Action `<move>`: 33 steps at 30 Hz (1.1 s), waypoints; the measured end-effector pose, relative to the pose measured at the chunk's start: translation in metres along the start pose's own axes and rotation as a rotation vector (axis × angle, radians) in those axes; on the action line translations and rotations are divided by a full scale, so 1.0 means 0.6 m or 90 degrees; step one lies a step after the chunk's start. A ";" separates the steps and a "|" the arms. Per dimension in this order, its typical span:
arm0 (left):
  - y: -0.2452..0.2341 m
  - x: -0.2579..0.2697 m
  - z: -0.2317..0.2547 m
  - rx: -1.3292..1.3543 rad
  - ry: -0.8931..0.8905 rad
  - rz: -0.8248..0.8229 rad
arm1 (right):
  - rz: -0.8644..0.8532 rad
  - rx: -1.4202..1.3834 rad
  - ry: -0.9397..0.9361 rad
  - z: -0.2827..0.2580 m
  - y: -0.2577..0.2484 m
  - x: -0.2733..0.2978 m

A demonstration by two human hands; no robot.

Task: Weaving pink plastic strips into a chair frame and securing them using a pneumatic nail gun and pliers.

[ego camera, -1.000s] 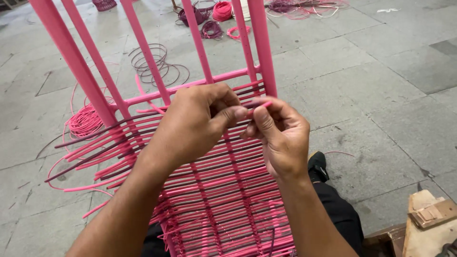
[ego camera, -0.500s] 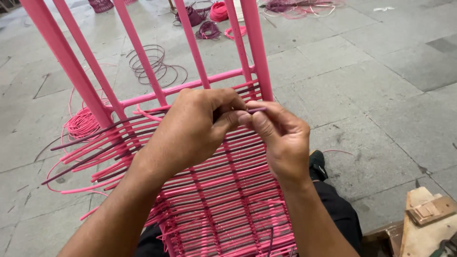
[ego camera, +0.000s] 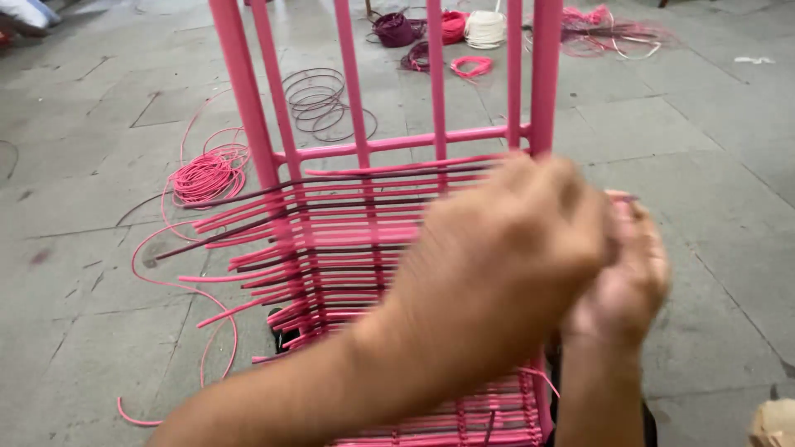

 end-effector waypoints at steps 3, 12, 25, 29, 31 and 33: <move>0.023 -0.004 -0.043 -0.096 0.000 -0.001 | -0.071 -0.135 0.047 0.010 0.044 0.027; 0.035 0.018 -0.084 -0.082 -0.083 0.019 | -0.147 -0.168 0.092 0.033 0.086 0.027; 0.060 0.030 -0.128 0.228 -0.386 -0.121 | -0.154 -0.138 0.070 0.031 0.091 0.035; 0.075 0.041 -0.149 0.359 -0.471 -0.190 | -0.144 -0.089 0.057 0.042 0.083 0.033; 0.080 0.046 -0.160 0.412 -0.500 -0.203 | -0.141 -0.093 0.042 0.044 0.081 0.034; 0.083 0.049 -0.166 0.464 -0.528 -0.215 | -0.139 -0.098 0.026 0.042 0.081 0.036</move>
Point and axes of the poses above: each hand's wrist, its own x-axis away from the middle knuckle, its own y-axis out of the palm, z = x × y, the point moved 4 cm from there along -x, towards the middle knuckle, and after that the axes turned 3 degrees about x, right-handed, at the moved point
